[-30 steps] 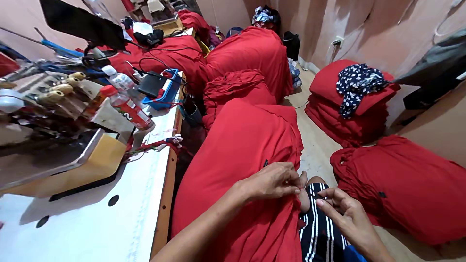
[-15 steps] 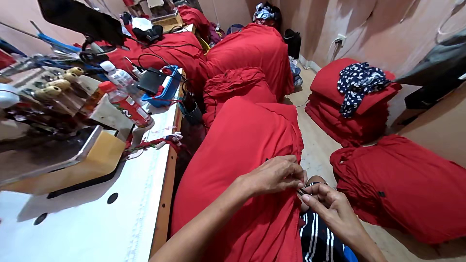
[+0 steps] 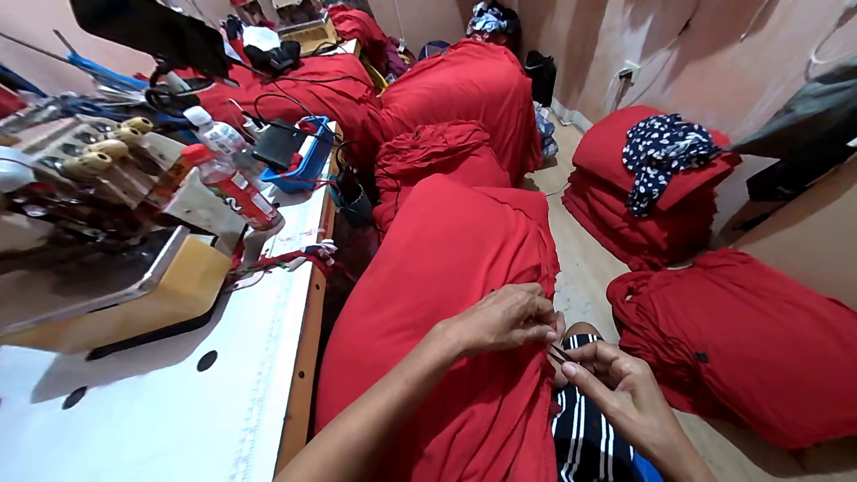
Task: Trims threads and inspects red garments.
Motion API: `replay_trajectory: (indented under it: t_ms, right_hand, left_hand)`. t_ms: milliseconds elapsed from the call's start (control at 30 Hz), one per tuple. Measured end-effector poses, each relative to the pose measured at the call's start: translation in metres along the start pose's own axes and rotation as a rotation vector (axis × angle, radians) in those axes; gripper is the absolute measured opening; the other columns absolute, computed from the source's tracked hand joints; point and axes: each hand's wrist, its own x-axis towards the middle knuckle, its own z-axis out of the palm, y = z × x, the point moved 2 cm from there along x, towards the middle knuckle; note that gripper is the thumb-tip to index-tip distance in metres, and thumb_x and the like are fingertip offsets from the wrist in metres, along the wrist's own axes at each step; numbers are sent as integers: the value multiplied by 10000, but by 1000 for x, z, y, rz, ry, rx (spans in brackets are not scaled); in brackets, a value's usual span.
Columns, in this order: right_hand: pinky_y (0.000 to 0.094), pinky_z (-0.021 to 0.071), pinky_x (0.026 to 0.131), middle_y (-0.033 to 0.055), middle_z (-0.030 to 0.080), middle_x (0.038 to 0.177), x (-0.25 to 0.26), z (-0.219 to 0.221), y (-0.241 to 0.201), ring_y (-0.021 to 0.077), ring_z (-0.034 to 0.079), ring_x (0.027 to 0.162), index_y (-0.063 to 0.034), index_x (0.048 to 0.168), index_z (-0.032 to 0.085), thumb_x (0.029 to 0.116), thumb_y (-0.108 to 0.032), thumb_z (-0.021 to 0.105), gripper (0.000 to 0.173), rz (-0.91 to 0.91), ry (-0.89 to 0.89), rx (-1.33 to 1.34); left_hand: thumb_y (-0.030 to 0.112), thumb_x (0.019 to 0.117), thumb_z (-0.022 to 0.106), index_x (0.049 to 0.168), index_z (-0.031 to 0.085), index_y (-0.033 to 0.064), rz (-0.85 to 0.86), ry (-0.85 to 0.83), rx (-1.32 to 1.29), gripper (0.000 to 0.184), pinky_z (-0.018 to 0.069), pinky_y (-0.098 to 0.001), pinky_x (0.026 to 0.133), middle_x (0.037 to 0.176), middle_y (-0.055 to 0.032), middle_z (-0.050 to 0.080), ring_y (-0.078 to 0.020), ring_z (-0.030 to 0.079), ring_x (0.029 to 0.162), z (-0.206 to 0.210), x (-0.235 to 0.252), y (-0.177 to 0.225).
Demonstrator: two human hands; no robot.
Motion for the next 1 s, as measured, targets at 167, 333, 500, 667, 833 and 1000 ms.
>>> replay_trajectory:
  t_ms: [167, 333, 500, 667, 833, 1000]
  right_hand:
    - [124, 513, 594, -89, 676, 788, 4, 5, 0, -59, 604, 642, -55, 1011, 694, 946, -187, 633, 159, -50, -24, 9]
    - [122, 522, 609, -80, 689, 790, 5, 7, 0, -63, 616, 655, -50, 996, 705, 958, -185, 618, 164, -94, -11, -27]
    - [95, 497, 588, -49, 680, 794, 6, 4, -3, -78, 582, 625, 9, 976, 705, 951, -132, 629, 162, -71, 5, 48]
    - [108, 490, 573, -90, 660, 784, 5, 5, -1, -70, 578, 623, -57, 1014, 691, 914, -212, 666, 186, -24, 5, -6]
    - [107, 467, 562, -90, 645, 781, 6, 6, 0, -72, 554, 613, -58, 1014, 685, 915, -207, 664, 180, 11, 10, -33]
    - [118, 472, 578, -76, 643, 768, 9, 7, 1, -63, 559, 620, -42, 1028, 680, 934, -218, 645, 202, -20, 8, -65]
  left_hand:
    - [106, 990, 615, 969, 714, -80, 1, 1, -6, 212, 492, -345, 811, 913, -179, 662, -225, 621, 861, 2, 0, 0]
    - [106, 988, 615, 967, 715, -79, -4, 1, -2, 211, 496, -353, 816, 921, -182, 665, -229, 628, 869, 2, -1, 0]
    - [111, 994, 607, 967, 706, -84, -4, 11, -8, 221, 490, -335, 816, 917, -183, 660, -223, 621, 872, 1, -3, -3]
    - [107, 994, 604, 963, 706, -81, -1, 36, -15, 217, 488, -318, 803, 907, -171, 657, -203, 613, 859, 2, -2, -4]
    - [110, 993, 606, 956, 705, -83, -4, 47, -2, 220, 489, -338, 813, 908, -178, 664, -221, 622, 871, 4, -2, -4]
    - [106, 987, 611, 954, 712, -83, 4, 56, 11, 216, 498, -374, 836, 912, -187, 671, -247, 637, 885, 5, -3, -3]
